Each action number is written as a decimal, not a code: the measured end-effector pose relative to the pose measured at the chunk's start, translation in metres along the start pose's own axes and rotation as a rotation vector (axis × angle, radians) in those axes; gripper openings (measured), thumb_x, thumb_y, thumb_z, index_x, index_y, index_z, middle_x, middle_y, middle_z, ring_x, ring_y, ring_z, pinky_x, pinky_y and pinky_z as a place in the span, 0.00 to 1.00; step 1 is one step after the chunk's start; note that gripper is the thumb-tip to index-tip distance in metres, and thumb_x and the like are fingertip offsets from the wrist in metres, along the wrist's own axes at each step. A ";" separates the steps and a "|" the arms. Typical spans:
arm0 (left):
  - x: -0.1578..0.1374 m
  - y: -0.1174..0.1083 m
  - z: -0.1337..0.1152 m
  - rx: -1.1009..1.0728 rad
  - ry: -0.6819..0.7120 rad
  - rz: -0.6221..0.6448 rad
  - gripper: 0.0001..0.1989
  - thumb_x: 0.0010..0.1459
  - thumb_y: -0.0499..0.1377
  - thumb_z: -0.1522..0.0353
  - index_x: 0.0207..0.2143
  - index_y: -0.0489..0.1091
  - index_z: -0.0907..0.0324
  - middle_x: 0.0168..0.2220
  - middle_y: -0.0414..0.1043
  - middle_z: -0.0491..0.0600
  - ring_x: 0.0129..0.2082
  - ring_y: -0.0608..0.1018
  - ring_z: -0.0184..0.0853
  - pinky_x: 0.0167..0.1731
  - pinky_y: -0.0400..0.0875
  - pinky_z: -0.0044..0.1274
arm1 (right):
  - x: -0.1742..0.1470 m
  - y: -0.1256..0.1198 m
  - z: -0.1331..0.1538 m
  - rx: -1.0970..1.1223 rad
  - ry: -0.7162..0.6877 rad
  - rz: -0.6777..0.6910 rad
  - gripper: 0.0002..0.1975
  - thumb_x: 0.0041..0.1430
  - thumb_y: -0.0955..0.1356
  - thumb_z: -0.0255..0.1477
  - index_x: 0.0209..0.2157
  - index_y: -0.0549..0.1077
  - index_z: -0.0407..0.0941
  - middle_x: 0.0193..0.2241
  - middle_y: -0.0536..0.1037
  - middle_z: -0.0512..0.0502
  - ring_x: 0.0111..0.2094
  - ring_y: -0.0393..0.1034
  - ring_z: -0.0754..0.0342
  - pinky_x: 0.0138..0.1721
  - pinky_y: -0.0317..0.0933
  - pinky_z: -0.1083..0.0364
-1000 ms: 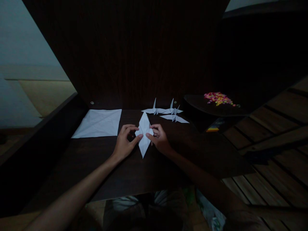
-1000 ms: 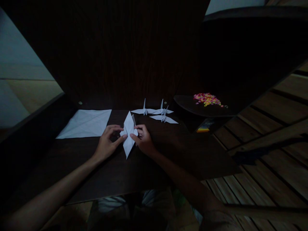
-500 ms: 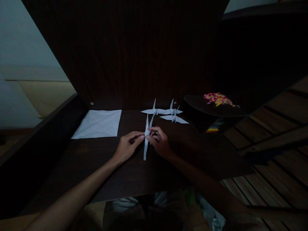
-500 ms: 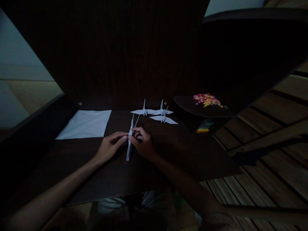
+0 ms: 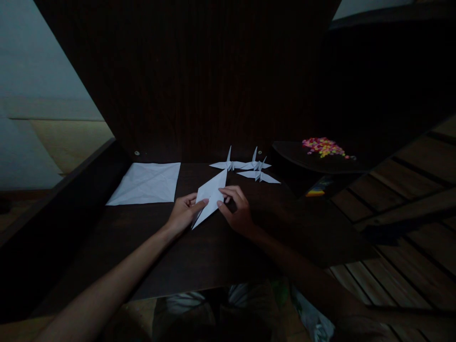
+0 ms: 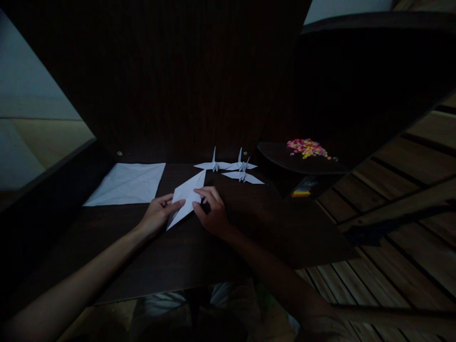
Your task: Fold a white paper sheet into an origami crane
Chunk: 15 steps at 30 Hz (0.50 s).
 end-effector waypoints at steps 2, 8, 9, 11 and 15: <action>0.000 -0.001 -0.001 -0.048 -0.027 -0.002 0.25 0.41 0.69 0.59 0.41 0.73 0.64 0.31 0.79 0.51 0.29 0.79 0.38 0.30 0.71 0.25 | 0.003 -0.002 -0.007 0.039 0.089 -0.126 0.15 0.50 0.70 0.30 0.42 0.70 0.46 0.40 0.70 0.43 0.36 0.65 0.53 0.38 0.63 0.52; -0.005 0.002 -0.002 -0.040 -0.078 0.110 0.20 0.41 0.69 0.63 0.38 0.74 0.63 0.30 0.79 0.49 0.28 0.78 0.35 0.29 0.70 0.23 | 0.009 0.002 -0.022 0.500 0.561 0.017 0.20 0.40 0.74 0.34 0.37 0.70 0.44 0.35 0.76 0.46 0.34 0.70 0.52 0.34 0.66 0.54; -0.005 0.003 -0.002 -0.026 -0.091 0.142 0.20 0.42 0.69 0.63 0.38 0.74 0.63 0.30 0.79 0.49 0.28 0.78 0.35 0.29 0.70 0.22 | 0.009 0.003 -0.022 0.516 0.619 0.053 0.19 0.39 0.75 0.35 0.35 0.71 0.43 0.34 0.77 0.46 0.34 0.71 0.51 0.35 0.66 0.53; -0.007 0.005 -0.001 0.003 -0.119 0.196 0.19 0.43 0.68 0.63 0.38 0.74 0.62 0.30 0.79 0.49 0.28 0.78 0.34 0.28 0.69 0.22 | 0.007 0.003 -0.020 0.490 0.702 0.078 0.17 0.38 0.75 0.35 0.30 0.73 0.41 0.31 0.79 0.44 0.32 0.72 0.50 0.33 0.66 0.52; -0.008 0.006 -0.002 0.030 -0.133 0.234 0.18 0.43 0.68 0.62 0.37 0.75 0.62 0.29 0.78 0.48 0.27 0.77 0.34 0.27 0.68 0.22 | 0.006 0.001 -0.016 0.448 0.747 0.097 0.15 0.37 0.76 0.35 0.27 0.75 0.40 0.29 0.80 0.44 0.30 0.73 0.50 0.32 0.66 0.53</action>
Point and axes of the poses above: each hand's wrist, its own x-axis towards the middle knuckle, its own y-axis out of the palm, z = x × y, the point moved 2 cm from there along x, towards the middle knuckle
